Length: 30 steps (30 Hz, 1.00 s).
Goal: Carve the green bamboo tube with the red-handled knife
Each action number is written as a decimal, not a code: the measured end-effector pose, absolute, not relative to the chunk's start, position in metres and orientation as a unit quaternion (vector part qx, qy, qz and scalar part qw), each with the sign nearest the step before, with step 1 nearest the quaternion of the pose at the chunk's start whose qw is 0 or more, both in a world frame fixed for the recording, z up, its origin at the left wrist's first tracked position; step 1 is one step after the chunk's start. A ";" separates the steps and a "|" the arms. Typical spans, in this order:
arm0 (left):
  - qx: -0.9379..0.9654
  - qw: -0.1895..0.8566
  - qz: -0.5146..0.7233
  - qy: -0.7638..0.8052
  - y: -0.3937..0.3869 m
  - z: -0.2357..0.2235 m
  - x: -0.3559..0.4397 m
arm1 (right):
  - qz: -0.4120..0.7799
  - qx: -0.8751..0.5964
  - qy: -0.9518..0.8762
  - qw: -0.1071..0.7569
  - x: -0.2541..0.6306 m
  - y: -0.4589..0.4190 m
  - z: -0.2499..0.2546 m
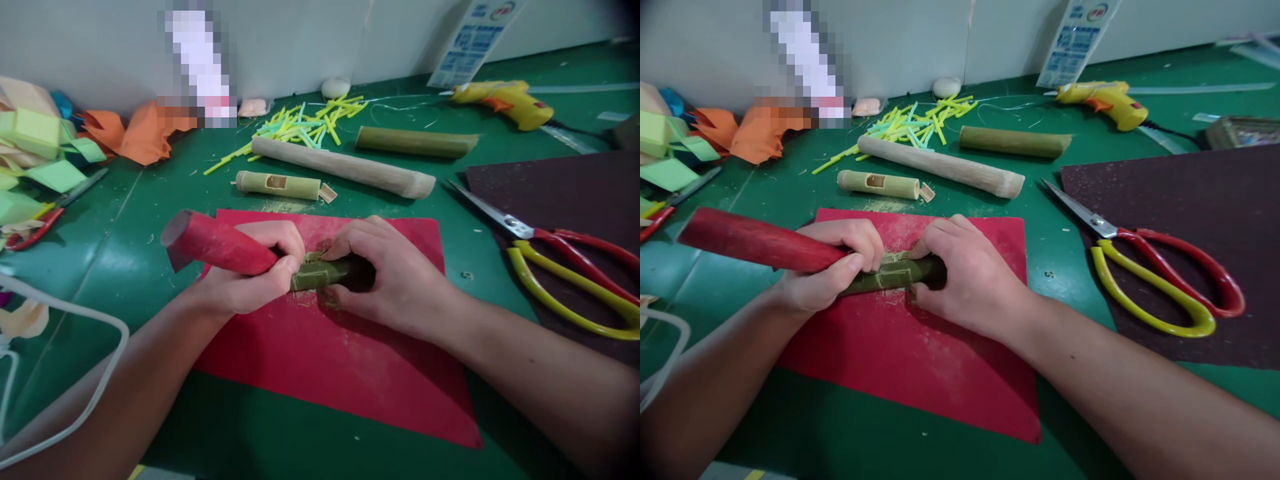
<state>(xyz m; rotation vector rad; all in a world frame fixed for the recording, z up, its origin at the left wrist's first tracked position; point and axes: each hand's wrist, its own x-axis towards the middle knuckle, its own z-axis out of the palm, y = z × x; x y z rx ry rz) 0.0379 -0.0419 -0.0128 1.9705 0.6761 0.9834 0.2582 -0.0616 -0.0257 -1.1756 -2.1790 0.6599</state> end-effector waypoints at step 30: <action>0.787 0.359 0.399 0.304 -0.045 -0.015 0.045 | 0.265 -0.444 -0.811 0.274 0.257 -0.060 -0.027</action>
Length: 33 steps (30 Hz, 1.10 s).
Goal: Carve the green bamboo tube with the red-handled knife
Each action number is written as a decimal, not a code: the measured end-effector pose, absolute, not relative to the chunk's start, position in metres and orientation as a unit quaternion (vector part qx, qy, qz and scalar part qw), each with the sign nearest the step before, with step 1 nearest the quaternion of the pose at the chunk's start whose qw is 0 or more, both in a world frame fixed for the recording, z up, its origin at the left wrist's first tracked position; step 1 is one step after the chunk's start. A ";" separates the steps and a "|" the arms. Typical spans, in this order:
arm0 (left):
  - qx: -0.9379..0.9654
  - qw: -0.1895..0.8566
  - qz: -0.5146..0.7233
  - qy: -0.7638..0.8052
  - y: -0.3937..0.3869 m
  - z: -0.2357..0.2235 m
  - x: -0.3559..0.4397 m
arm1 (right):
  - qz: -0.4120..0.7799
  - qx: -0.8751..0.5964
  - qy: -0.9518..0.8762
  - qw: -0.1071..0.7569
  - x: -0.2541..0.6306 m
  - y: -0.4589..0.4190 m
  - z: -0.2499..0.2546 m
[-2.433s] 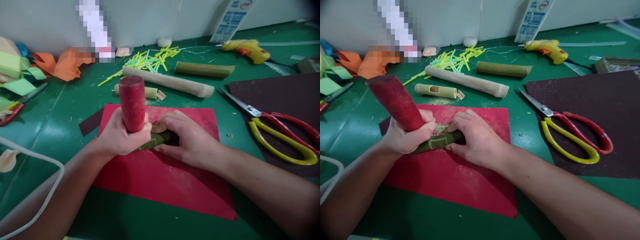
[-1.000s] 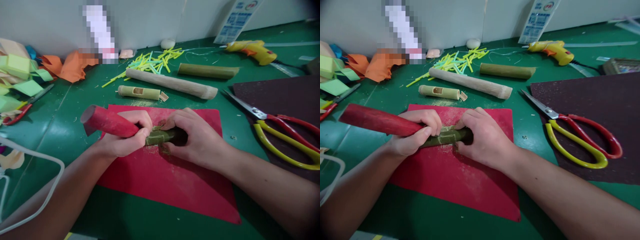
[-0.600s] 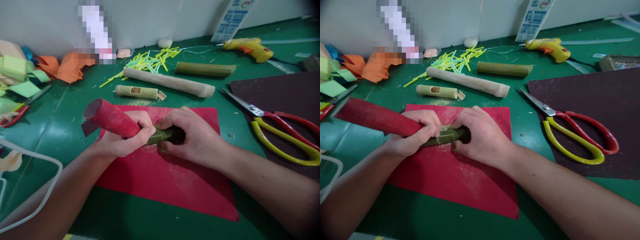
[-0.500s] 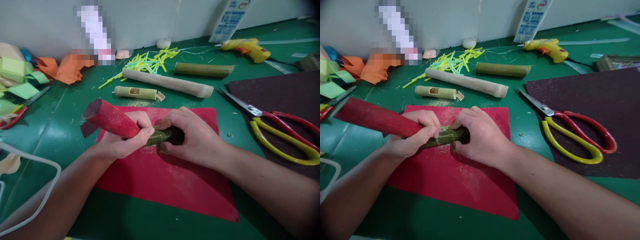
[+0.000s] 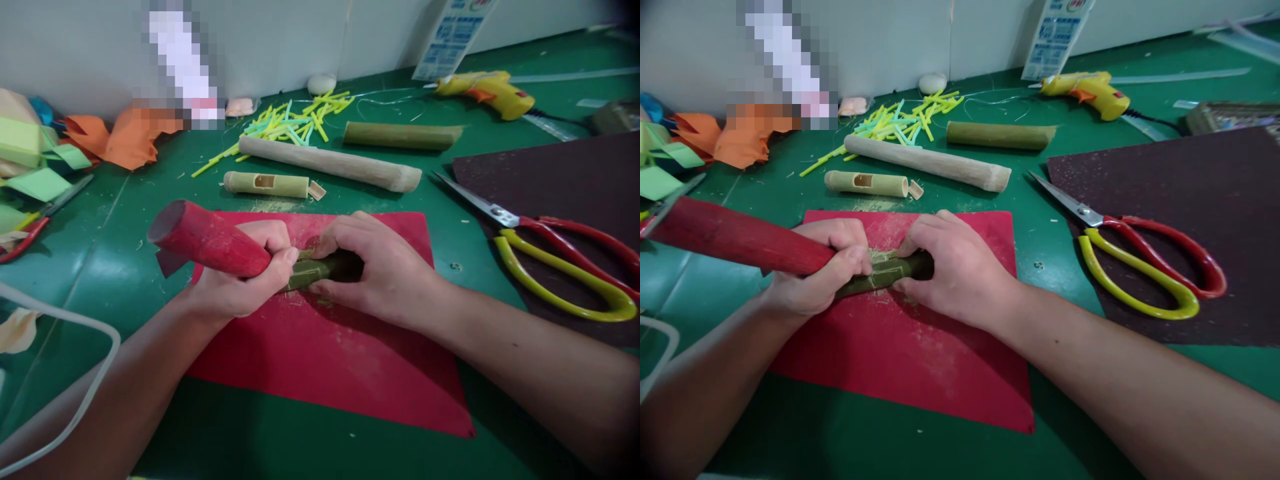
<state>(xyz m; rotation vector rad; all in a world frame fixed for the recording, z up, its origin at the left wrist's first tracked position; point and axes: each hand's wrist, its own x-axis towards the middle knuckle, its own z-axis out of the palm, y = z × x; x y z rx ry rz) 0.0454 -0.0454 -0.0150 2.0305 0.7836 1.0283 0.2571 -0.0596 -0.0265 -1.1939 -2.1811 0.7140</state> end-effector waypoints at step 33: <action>0.730 0.380 0.471 0.317 -0.046 -0.021 0.042 | 0.286 -0.431 -0.812 0.269 0.260 -0.059 -0.022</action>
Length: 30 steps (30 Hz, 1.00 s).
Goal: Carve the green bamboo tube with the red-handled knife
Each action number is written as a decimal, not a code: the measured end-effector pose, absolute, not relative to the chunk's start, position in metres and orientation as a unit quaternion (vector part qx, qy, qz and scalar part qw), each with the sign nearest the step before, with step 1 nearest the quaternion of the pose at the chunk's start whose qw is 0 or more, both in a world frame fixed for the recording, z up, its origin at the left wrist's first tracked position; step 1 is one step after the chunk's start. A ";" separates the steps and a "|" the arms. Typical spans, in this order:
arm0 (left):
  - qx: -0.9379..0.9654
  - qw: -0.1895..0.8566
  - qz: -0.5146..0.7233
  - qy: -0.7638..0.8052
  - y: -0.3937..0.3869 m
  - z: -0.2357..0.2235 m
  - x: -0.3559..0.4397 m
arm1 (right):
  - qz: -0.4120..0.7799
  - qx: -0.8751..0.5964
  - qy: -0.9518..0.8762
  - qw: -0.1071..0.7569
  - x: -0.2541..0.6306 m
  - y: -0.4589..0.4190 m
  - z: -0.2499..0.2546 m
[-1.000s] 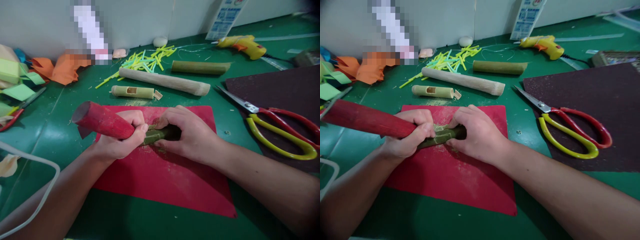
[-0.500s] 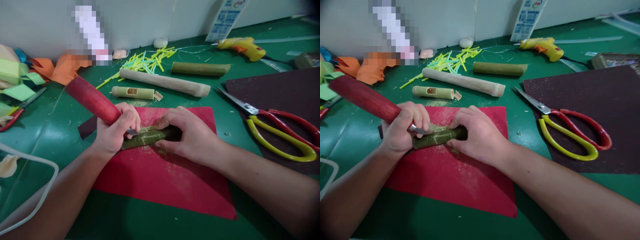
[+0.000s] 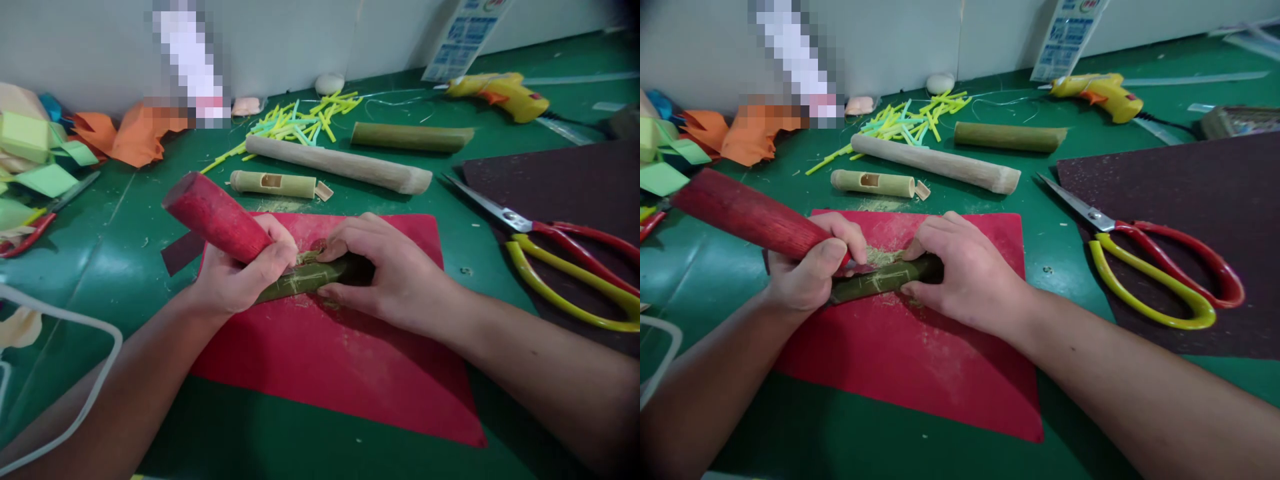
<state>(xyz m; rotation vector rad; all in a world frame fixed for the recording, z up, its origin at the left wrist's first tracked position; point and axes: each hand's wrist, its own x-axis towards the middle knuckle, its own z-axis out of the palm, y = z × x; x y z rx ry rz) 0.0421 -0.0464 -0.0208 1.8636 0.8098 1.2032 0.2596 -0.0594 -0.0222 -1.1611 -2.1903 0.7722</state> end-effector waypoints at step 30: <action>0.788 0.361 0.396 0.303 -0.045 -0.014 0.040 | 0.289 -0.429 -0.814 0.264 0.259 -0.058 -0.022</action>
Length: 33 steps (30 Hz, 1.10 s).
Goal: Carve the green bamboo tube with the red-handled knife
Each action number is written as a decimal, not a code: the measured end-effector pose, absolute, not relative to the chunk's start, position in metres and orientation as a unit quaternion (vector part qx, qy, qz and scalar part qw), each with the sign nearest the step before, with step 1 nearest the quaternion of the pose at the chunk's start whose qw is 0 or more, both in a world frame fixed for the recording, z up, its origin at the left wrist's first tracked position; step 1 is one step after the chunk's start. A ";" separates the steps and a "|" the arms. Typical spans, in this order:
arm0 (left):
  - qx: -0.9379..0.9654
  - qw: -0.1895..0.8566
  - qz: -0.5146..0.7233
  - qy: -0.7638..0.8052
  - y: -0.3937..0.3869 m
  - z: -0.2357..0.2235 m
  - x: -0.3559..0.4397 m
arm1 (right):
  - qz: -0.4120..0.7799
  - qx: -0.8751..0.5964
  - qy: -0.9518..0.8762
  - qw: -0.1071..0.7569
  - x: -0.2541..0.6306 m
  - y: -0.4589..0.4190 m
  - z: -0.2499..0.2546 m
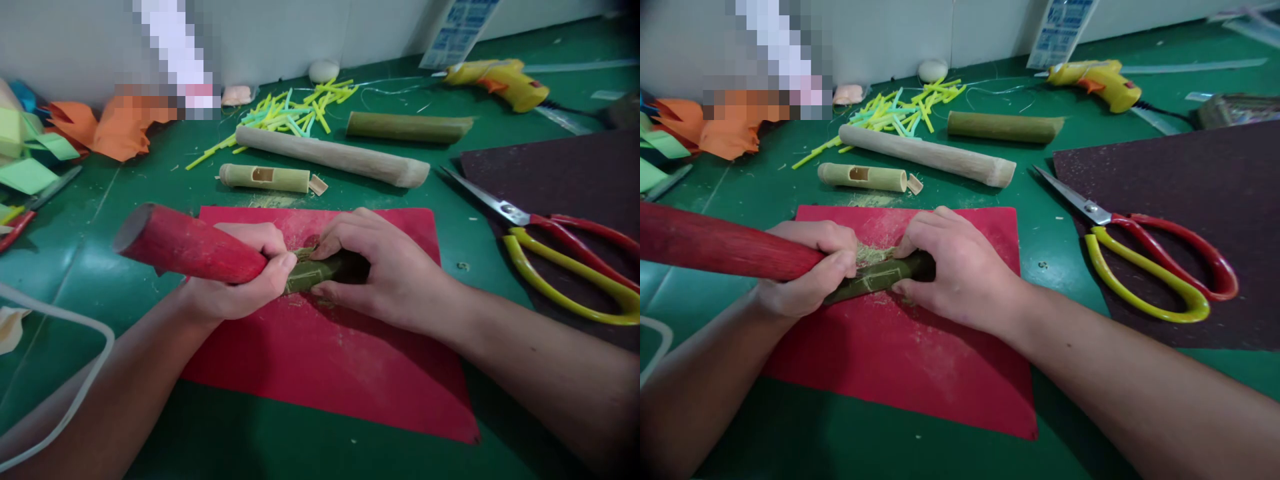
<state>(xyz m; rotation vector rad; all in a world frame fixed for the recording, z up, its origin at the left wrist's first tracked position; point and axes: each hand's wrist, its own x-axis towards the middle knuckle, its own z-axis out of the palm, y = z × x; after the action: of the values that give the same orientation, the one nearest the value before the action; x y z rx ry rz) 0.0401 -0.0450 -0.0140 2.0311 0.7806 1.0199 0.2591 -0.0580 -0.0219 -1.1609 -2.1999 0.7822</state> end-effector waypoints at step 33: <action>0.783 0.331 0.403 0.338 -0.047 -0.012 0.045 | 0.284 -0.428 -0.813 0.274 0.261 -0.059 -0.024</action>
<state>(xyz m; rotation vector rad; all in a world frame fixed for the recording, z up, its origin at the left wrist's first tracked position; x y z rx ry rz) 0.0446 -0.0465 -0.0120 2.0482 0.8838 1.0545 0.2608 -0.0588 -0.0236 -1.1502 -2.1874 0.7628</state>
